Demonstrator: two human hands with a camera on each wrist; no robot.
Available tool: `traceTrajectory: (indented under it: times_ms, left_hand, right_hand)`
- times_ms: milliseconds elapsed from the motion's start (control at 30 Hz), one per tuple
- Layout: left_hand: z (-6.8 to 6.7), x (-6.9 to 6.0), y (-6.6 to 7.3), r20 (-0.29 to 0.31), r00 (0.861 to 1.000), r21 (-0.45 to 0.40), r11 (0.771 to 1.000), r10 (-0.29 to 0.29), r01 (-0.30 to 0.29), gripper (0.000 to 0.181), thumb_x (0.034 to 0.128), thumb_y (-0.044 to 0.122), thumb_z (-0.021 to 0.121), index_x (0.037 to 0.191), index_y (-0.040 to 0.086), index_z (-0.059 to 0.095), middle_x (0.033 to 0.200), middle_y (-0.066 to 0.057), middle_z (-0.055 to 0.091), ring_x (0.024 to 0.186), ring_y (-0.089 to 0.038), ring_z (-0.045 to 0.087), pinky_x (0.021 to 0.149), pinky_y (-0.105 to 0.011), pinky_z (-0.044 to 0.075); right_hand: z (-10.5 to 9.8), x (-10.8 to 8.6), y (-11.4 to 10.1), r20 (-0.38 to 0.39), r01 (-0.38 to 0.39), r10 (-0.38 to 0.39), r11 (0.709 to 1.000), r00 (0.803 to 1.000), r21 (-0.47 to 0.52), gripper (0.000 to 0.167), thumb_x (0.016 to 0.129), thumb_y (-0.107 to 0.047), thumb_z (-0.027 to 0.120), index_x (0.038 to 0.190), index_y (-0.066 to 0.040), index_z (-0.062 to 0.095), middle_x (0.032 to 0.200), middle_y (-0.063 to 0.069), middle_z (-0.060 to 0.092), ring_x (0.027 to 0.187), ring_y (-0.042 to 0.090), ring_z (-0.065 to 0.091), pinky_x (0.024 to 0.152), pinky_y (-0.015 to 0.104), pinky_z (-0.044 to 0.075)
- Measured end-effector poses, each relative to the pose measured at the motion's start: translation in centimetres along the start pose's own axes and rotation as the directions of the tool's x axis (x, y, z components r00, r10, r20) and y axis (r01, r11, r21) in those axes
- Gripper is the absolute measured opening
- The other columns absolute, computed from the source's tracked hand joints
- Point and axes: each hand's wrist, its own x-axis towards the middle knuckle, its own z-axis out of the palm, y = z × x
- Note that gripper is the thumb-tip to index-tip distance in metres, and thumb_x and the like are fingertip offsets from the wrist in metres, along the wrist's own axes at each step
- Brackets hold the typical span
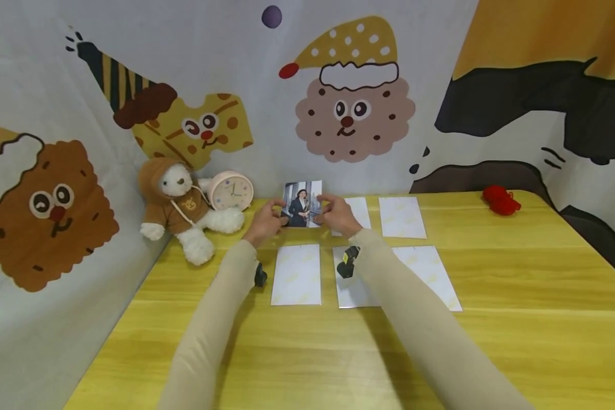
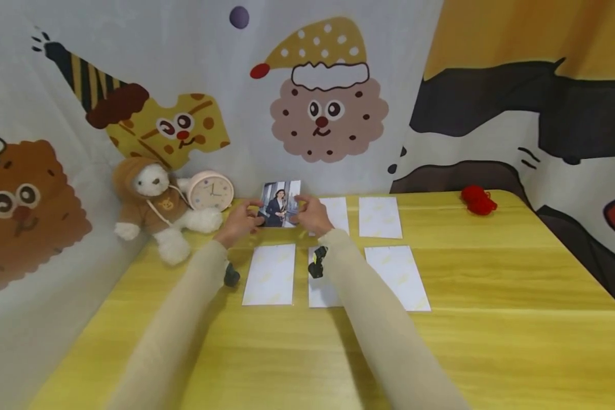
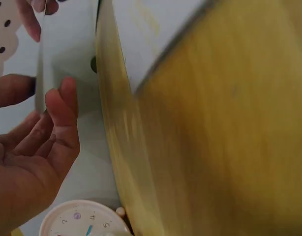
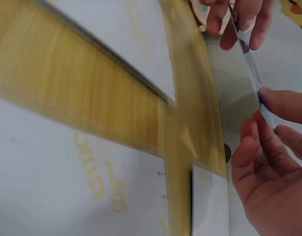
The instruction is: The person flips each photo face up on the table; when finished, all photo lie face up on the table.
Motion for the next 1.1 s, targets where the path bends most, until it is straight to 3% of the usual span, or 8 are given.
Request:
traceTrajectory:
  times_ms: [167,233,333,467,533,633,800,1100]
  left_hand:
    - [-0.5,0.7,0.1,-0.002,1.0,0.254,0.967,0.007,-0.007,0.048,0.0946,0.008,0.066,0.141,0.011,0.053,0.083,-0.005,0.056,0.072,-0.025,0.062,0.058,-0.026,0.046]
    - [-0.6,1.0,0.1,0.004,1.0,0.349,0.937,0.009,-0.01,0.049,0.0938,0.01,0.068,0.141,0.012,0.054,0.081,-0.005,0.056,0.066,-0.02,0.056,0.056,-0.025,0.042]
    - [-0.4,1.3,-0.1,0.02,1.0,0.47,0.882,0.008,-0.016,0.05,0.0933,0.014,0.069,0.141,0.013,0.056,0.084,-0.006,0.061,0.067,-0.016,0.053,0.059,-0.027,0.043]
    - [-0.2,1.4,-0.7,0.056,0.998,0.597,0.801,0.007,-0.039,0.048,0.0929,0.02,0.07,0.139,0.012,0.058,0.104,-0.012,0.073,0.087,-0.023,0.065,0.077,-0.035,0.054]
    - [0.0,1.4,-0.9,0.069,0.998,0.652,0.757,0.007,-0.051,0.047,0.0927,0.022,0.071,0.137,0.012,0.06,0.117,-0.013,0.073,0.102,-0.027,0.067,0.091,-0.04,0.054]
    - [0.3,1.4,-1.0,0.077,0.997,0.707,0.705,-0.006,-0.051,0.047,0.0927,0.025,0.07,0.136,0.011,0.061,0.133,-0.013,0.067,0.122,-0.031,0.062,0.107,-0.045,0.049]
    - [0.6,1.4,-0.8,0.076,0.995,0.715,0.699,-0.057,-0.014,0.046,0.0945,0.027,0.068,0.138,0.012,0.06,0.142,-0.013,0.061,0.133,-0.033,0.055,0.112,-0.048,0.045]
    - [0.6,1.5,-0.3,0.064,0.995,0.738,0.674,-0.07,0.0,0.046,0.0952,0.03,0.067,0.139,0.016,0.06,0.142,-0.011,0.061,0.129,-0.032,0.057,0.108,-0.047,0.047]
  right_hand:
    - [0.6,0.8,-0.1,-0.007,0.021,-0.023,0.97,1.0,-0.24,0.067,0.084,-0.008,0.077,0.145,-0.008,0.052,0.072,0.001,0.057,0.059,0.014,0.052,0.057,0.024,0.044]
    - [0.9,0.9,-0.2,-0.008,0.028,-0.033,0.942,0.999,-0.335,0.066,0.083,-0.01,0.077,0.144,-0.006,0.053,0.069,0.002,0.059,0.058,0.014,0.049,0.058,0.027,0.043]
    - [1.5,0.8,-0.2,-0.006,0.038,-0.047,0.881,0.999,-0.472,0.061,0.084,-0.012,0.075,0.141,-0.003,0.056,0.08,0.011,0.071,0.071,0.021,0.059,0.069,0.034,0.053]
    - [2.4,0.7,0.2,-0.006,0.037,-0.05,0.822,0.999,-0.569,0.056,0.084,-0.012,0.072,0.137,0.001,0.059,0.119,0.02,0.072,0.105,0.033,0.067,0.093,0.043,0.056]
    - [2.8,0.7,0.5,-0.004,0.043,-0.057,0.802,0.998,-0.595,0.052,0.084,-0.01,0.071,0.133,0.002,0.062,0.122,0.02,0.071,0.108,0.034,0.067,0.093,0.044,0.057]
    - [3.2,0.9,0.7,-0.001,0.051,-0.066,0.771,0.998,-0.635,0.039,0.085,-0.009,0.069,0.122,0.003,0.068,0.113,0.019,0.073,0.097,0.03,0.067,0.086,0.041,0.057]
    - [3.6,0.6,0.2,-0.014,-0.003,-0.008,0.766,1.0,-0.643,0.02,0.089,-0.014,0.068,0.104,-0.001,0.07,0.097,0.015,0.072,0.081,0.025,0.063,0.073,0.039,0.054]
    - [3.9,0.7,0.1,-0.046,-0.076,0.061,0.725,0.997,-0.685,0.023,0.088,-0.021,0.068,0.104,-0.004,0.07,0.098,0.015,0.074,0.083,0.026,0.068,0.068,0.041,0.057]
